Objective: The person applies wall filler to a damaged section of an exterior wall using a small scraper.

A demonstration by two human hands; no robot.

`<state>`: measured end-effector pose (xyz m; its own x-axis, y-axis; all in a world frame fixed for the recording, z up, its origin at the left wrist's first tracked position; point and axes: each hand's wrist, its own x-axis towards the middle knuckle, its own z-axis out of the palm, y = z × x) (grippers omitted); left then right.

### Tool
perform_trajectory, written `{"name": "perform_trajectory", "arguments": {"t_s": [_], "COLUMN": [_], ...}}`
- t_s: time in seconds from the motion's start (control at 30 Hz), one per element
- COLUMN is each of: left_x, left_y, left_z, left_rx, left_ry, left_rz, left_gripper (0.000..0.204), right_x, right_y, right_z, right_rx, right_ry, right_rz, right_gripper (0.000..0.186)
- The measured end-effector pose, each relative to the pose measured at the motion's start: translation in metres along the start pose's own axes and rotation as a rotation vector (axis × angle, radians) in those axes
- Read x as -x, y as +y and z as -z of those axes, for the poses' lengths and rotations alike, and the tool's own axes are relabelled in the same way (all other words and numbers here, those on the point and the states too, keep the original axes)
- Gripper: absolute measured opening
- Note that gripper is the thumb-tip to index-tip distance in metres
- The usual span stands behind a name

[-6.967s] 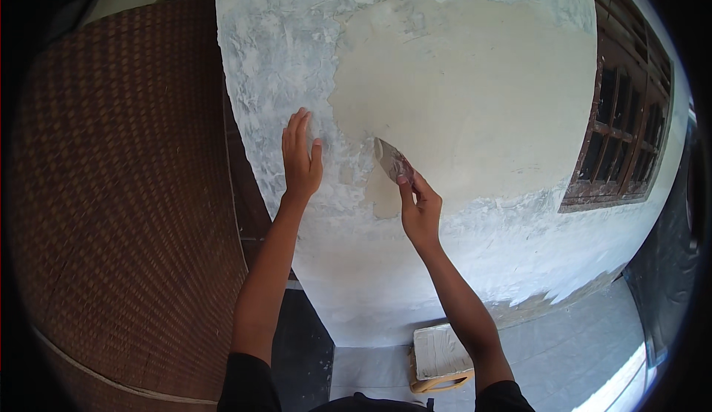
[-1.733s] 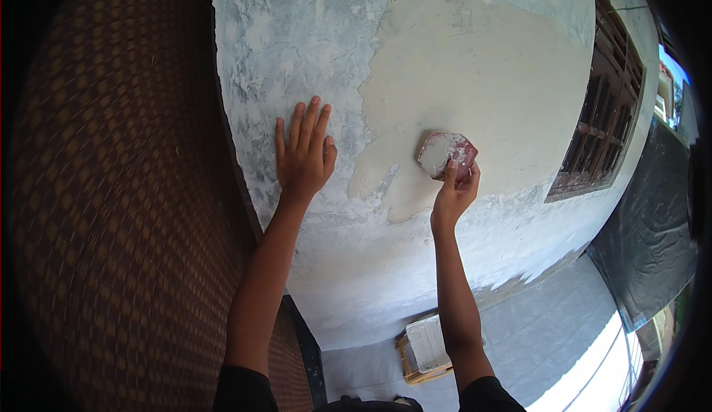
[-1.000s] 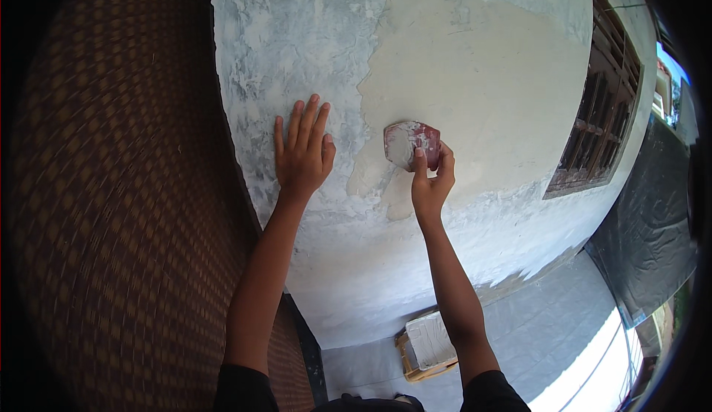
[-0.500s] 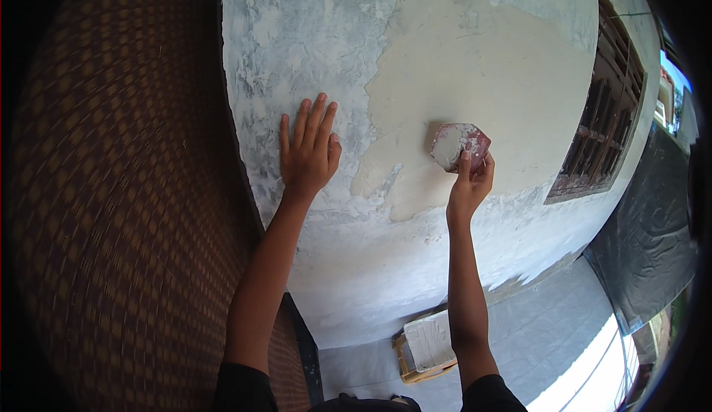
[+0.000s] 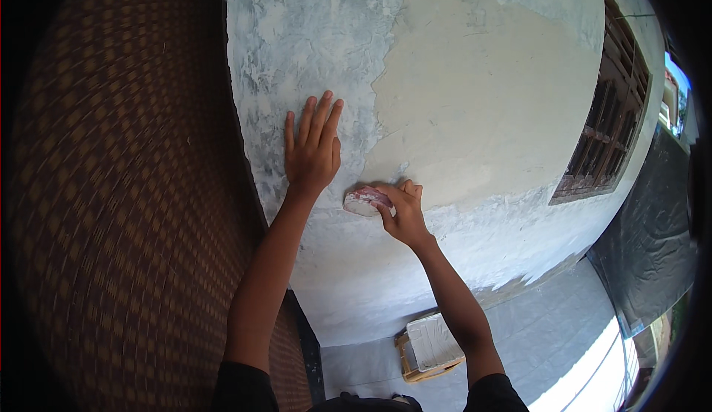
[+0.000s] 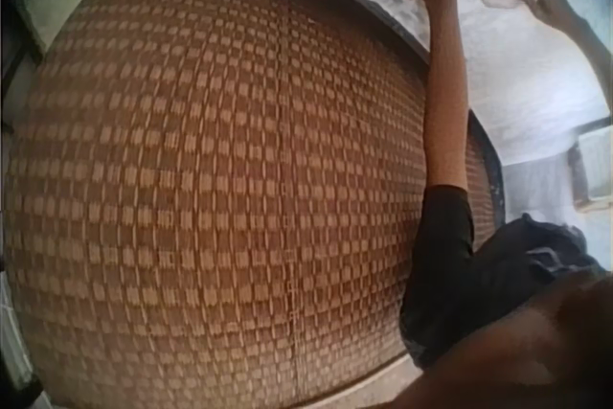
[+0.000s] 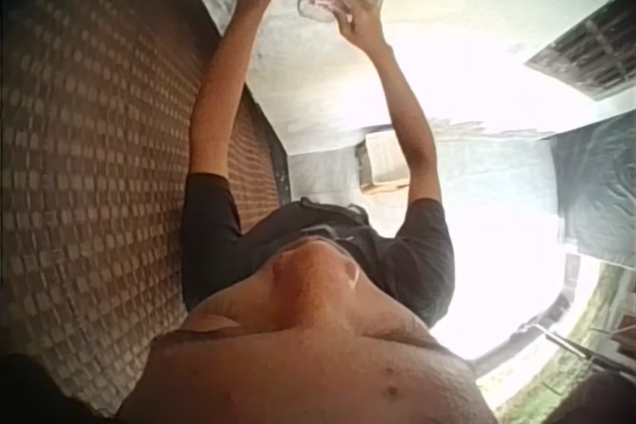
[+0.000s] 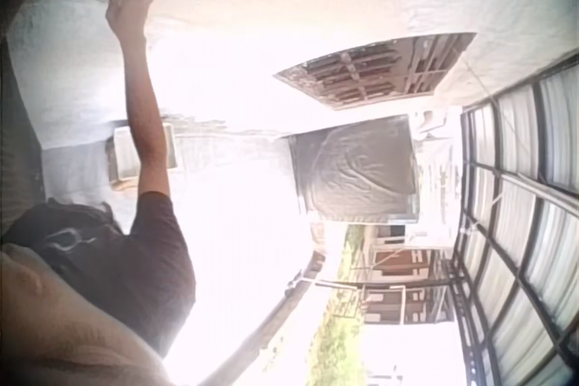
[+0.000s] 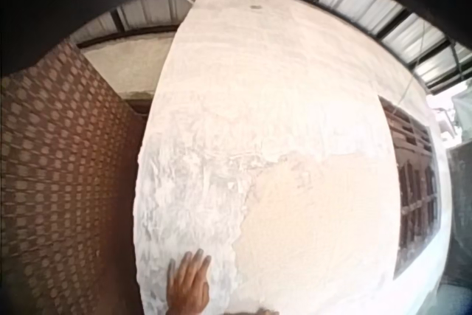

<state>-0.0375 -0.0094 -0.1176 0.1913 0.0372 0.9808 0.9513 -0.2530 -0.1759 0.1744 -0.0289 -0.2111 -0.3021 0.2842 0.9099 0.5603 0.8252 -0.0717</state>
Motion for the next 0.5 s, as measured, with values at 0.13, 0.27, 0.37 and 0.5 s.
{"name": "perform_trajectory", "arguments": {"t_s": [0.13, 0.27, 0.37, 0.5], "left_x": [-0.001, 0.001, 0.000, 0.000], "left_y": [0.002, 0.000, -0.001, -0.001], "left_z": [-0.003, -0.003, -0.003, -0.002], "left_rx": [0.006, -0.010, -0.014, 0.040], "left_ry": [0.006, 0.010, 0.008, 0.003], "left_rz": [0.003, -0.006, -0.005, -0.008], "left_gripper": [0.051, 0.051, 0.052, 0.046], "right_x": [0.000, -0.016, -0.017, -0.021], "right_y": [0.025, 0.033, 0.028, 0.017], "right_z": [0.021, 0.051, 0.040, 0.027], "right_rx": [0.033, -0.396, -0.292, 0.079], "right_ry": [0.321, 0.707, 0.560, 0.219], "right_rz": [-0.224, -0.459, -0.394, -0.149], "right_gripper": [0.033, 0.031, 0.031, 0.033]}}
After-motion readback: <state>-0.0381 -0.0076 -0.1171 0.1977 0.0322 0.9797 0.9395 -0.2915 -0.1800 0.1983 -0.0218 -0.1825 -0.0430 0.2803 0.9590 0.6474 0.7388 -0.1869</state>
